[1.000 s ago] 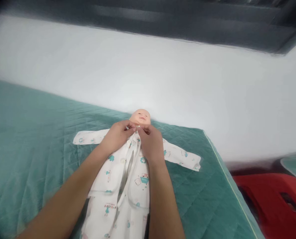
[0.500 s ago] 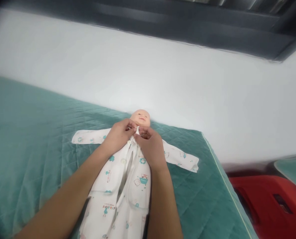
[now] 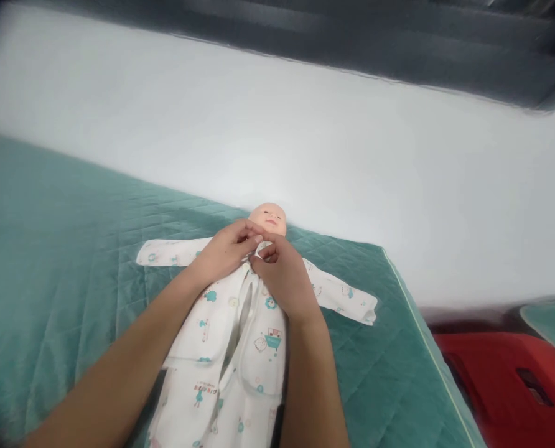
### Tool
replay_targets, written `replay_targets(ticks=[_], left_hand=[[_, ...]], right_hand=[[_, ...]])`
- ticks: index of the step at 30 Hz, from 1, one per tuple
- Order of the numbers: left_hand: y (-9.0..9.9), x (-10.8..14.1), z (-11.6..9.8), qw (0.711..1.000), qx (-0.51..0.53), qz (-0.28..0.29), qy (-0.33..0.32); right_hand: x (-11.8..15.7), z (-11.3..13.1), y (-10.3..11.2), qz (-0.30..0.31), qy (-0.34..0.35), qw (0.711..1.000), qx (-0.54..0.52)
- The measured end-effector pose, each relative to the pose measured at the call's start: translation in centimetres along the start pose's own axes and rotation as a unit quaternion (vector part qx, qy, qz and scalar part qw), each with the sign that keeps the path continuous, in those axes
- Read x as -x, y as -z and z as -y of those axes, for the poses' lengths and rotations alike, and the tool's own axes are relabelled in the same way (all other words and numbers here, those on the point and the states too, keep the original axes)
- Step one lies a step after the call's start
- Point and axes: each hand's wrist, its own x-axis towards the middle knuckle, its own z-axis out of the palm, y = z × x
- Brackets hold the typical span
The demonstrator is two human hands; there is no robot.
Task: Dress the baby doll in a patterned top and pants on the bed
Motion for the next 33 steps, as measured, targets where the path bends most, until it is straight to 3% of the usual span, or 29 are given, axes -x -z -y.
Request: replay_targets(ticks=[8, 14, 20, 28, 33], left_hand=[[-0.2, -0.2, 0.2, 0.999, -0.029, -0.033, 0.017], [0.2, 0.0, 0.2, 0.997, -0.063, -0.007, -0.047], [0.0, 0.2, 0.7, 0.994, -0.107, -0.007, -0.037], [0.1, 0.7, 0.9, 0.992, -0.114, -0.004, -0.046], [0.1, 1.5, 1.0, 0.99, -0.114, -0.047, -0.063]], right_hand=[[0.2, -0.5, -0.3, -0.012, 0.021, 1.0, -0.015], [0.0, -1.3, -0.5, -0.17, 0.029, 0.981, -0.085], [0.1, -1.2, -0.9, -0.149, 0.054, 0.987, -0.003], [0.5, -1.8, -1.0, -0.162, 0.051, 0.985, 0.011], [0.9, -1.9, -1.0, -0.125, 0.065, 0.989, 0.043]])
